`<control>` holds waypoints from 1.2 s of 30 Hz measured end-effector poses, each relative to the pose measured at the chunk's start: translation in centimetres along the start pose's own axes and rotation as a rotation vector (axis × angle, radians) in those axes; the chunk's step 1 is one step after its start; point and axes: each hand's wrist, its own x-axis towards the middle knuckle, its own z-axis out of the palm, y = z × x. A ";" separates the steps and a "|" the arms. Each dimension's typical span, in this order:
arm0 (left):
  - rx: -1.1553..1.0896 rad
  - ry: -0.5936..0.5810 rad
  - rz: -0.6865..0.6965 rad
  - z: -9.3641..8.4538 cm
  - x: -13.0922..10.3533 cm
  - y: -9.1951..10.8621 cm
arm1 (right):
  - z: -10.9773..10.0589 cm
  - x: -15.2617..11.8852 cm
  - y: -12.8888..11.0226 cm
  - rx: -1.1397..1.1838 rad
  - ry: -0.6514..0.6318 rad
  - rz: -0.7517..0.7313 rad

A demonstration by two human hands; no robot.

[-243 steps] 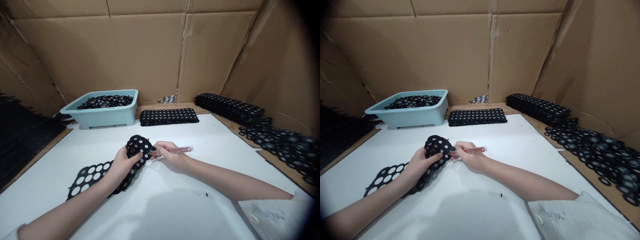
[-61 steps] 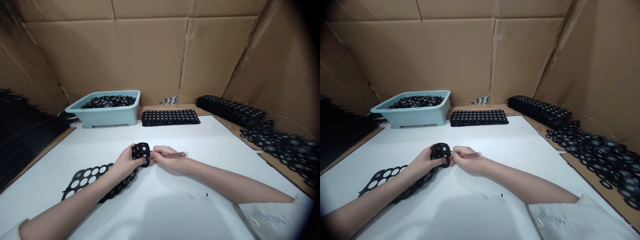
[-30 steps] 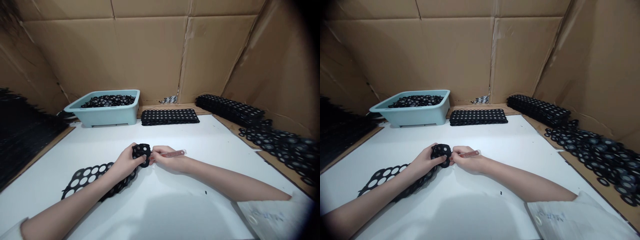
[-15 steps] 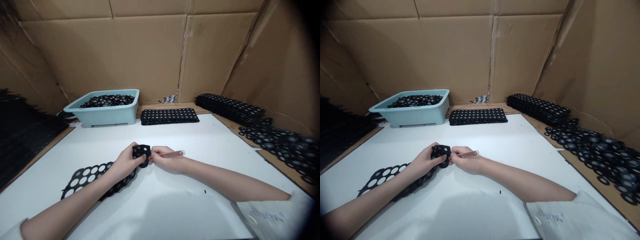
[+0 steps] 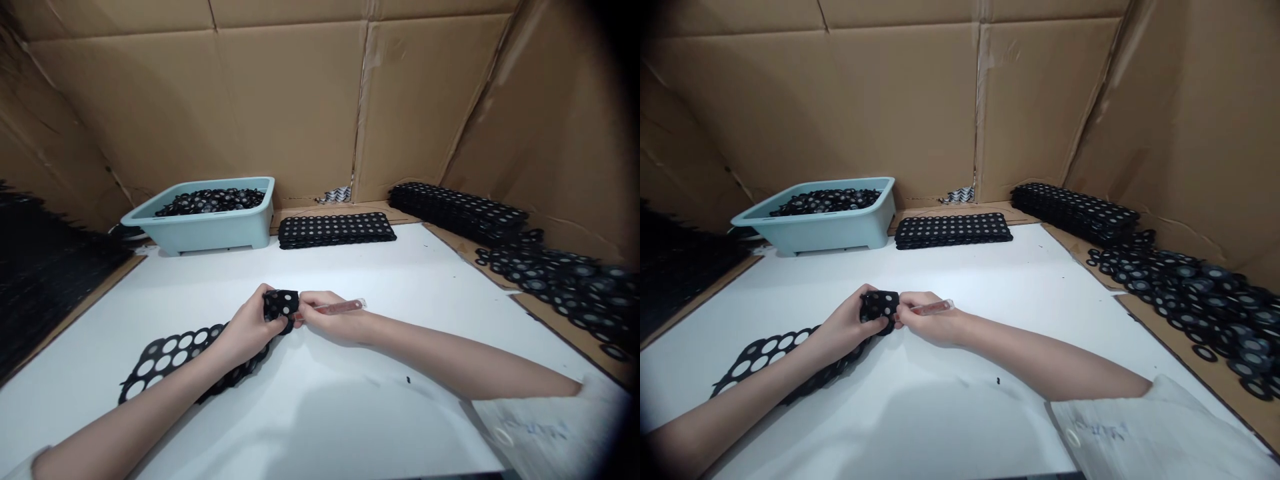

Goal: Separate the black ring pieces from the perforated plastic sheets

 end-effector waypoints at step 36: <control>-0.082 0.007 -0.035 -0.6 -0.4 0.2 | -0.3 -0.2 -1.4 -0.178 -0.051 -0.092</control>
